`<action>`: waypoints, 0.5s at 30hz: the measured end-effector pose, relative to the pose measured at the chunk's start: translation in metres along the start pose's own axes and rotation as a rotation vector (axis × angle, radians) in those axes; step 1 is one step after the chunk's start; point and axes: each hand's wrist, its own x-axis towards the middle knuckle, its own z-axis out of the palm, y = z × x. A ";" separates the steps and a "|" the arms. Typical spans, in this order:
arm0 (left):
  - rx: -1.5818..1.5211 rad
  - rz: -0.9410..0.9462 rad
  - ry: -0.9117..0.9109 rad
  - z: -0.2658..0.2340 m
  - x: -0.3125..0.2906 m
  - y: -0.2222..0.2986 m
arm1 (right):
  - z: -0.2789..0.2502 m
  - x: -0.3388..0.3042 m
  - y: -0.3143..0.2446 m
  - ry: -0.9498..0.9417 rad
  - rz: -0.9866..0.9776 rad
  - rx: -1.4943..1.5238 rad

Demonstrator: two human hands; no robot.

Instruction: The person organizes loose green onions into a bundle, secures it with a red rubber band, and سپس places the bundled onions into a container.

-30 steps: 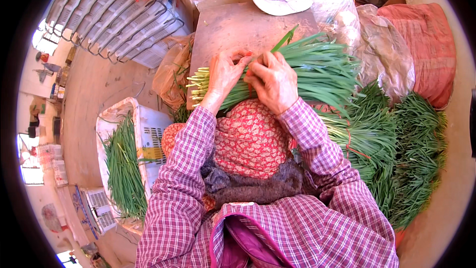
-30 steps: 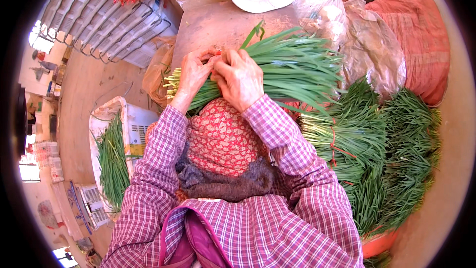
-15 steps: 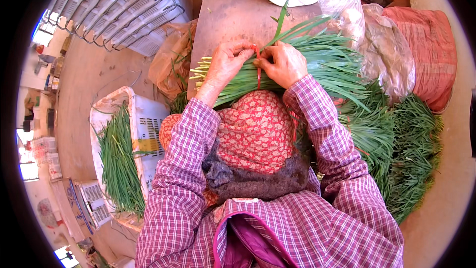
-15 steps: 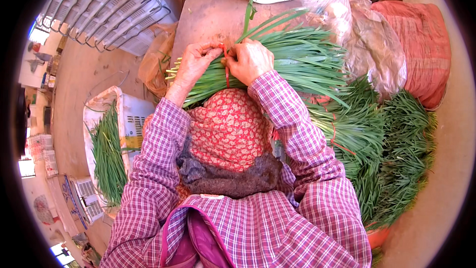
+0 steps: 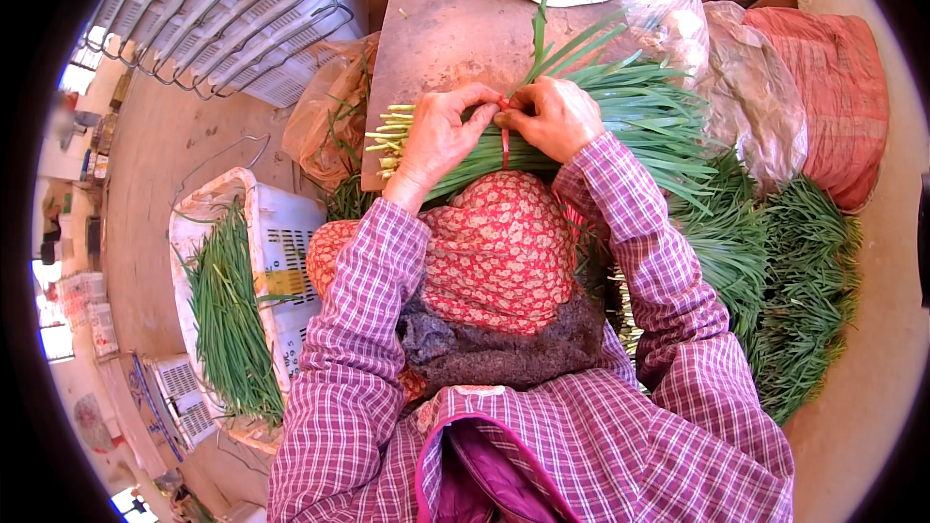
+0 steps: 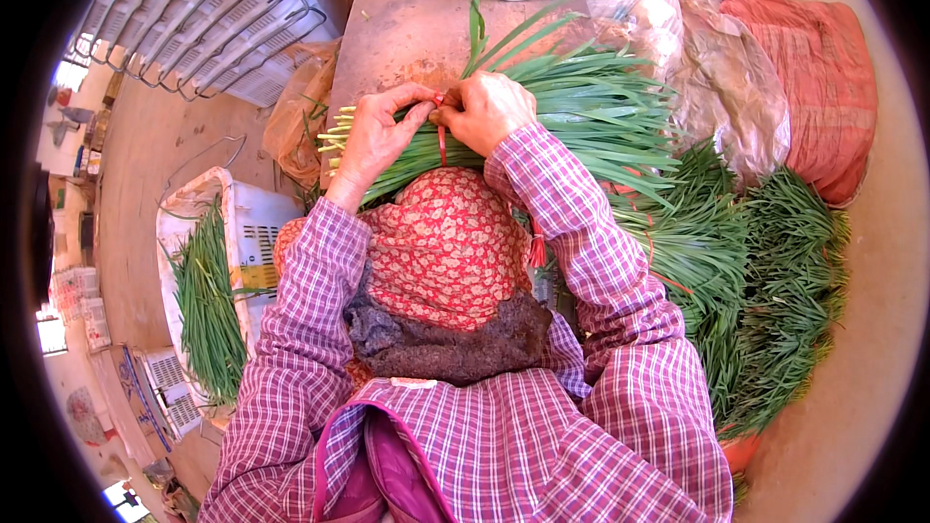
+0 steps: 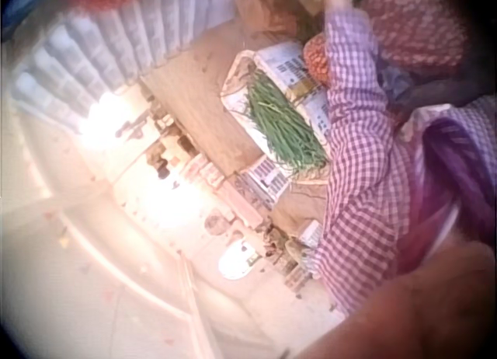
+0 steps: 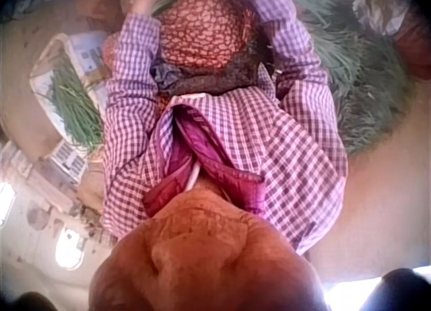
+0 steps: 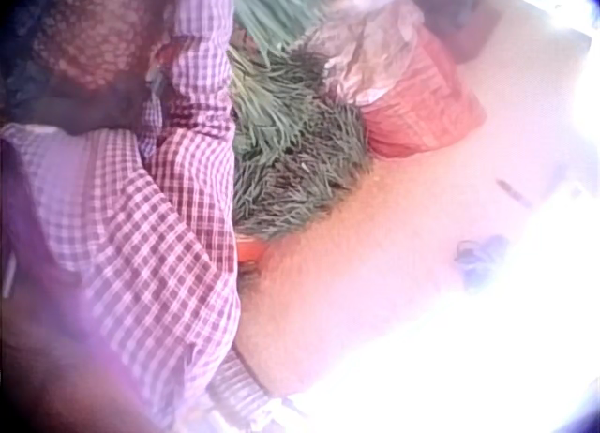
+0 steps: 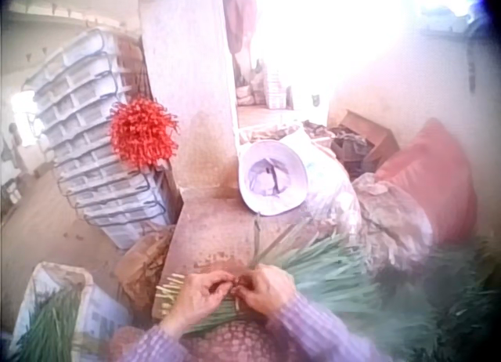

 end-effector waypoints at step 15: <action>0.324 0.323 0.052 0.005 -0.021 0.011 | -0.027 -0.050 0.004 0.481 -0.075 0.103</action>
